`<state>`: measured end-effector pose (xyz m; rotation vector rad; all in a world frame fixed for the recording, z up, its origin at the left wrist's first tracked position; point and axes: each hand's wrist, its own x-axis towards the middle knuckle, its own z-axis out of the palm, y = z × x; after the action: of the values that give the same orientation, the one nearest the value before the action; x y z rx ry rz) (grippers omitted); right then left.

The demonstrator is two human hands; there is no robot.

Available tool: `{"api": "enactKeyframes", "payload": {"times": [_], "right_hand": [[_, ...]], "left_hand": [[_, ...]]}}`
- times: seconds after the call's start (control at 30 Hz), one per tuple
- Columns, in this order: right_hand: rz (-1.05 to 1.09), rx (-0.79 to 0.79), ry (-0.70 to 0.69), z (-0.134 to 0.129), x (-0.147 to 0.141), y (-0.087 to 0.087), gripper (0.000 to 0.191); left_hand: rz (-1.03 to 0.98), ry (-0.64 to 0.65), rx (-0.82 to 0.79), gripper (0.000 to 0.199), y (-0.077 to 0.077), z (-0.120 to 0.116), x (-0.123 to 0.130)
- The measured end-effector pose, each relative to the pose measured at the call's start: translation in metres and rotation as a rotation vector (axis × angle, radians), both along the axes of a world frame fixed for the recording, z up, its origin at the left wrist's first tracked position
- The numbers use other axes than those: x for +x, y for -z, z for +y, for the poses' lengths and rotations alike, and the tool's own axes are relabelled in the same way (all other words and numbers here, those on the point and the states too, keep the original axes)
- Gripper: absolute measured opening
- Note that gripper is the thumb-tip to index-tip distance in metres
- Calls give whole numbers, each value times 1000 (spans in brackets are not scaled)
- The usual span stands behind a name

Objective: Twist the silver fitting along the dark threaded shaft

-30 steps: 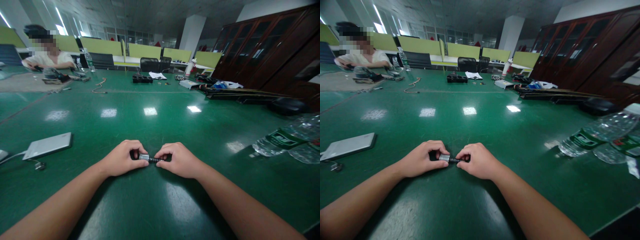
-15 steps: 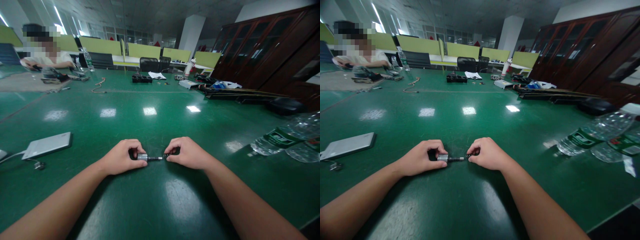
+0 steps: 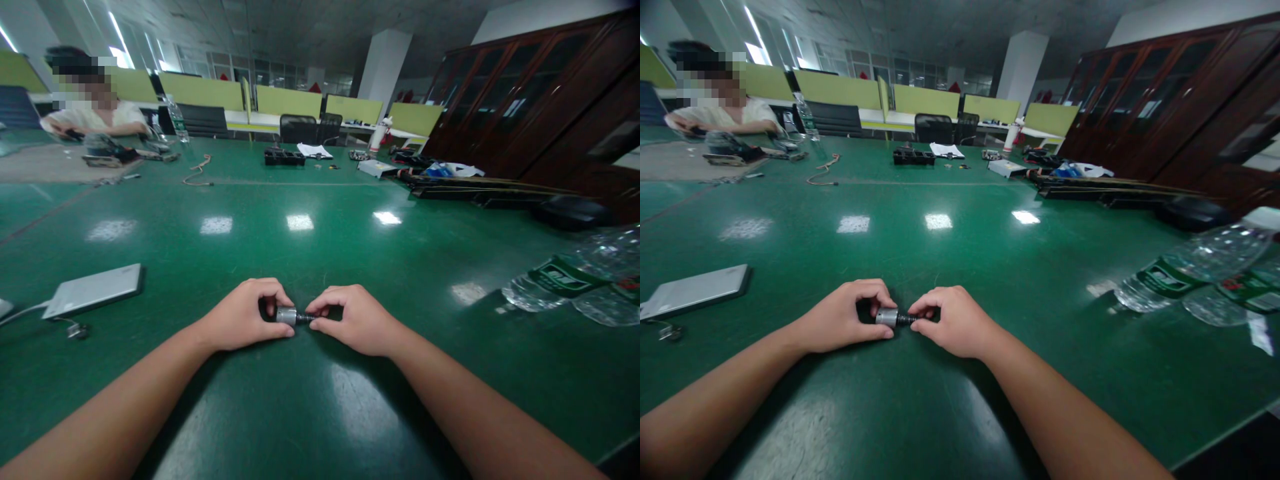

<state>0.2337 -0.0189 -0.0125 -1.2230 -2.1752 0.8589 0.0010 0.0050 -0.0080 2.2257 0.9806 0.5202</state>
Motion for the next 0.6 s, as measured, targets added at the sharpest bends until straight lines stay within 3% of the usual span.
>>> {"api": "enactKeyframes", "payload": {"times": [0.6], "right_hand": [[-61,111,-55,-5,-6,2,18]], "left_hand": [[55,38,51,21,-1,2,3]]}}
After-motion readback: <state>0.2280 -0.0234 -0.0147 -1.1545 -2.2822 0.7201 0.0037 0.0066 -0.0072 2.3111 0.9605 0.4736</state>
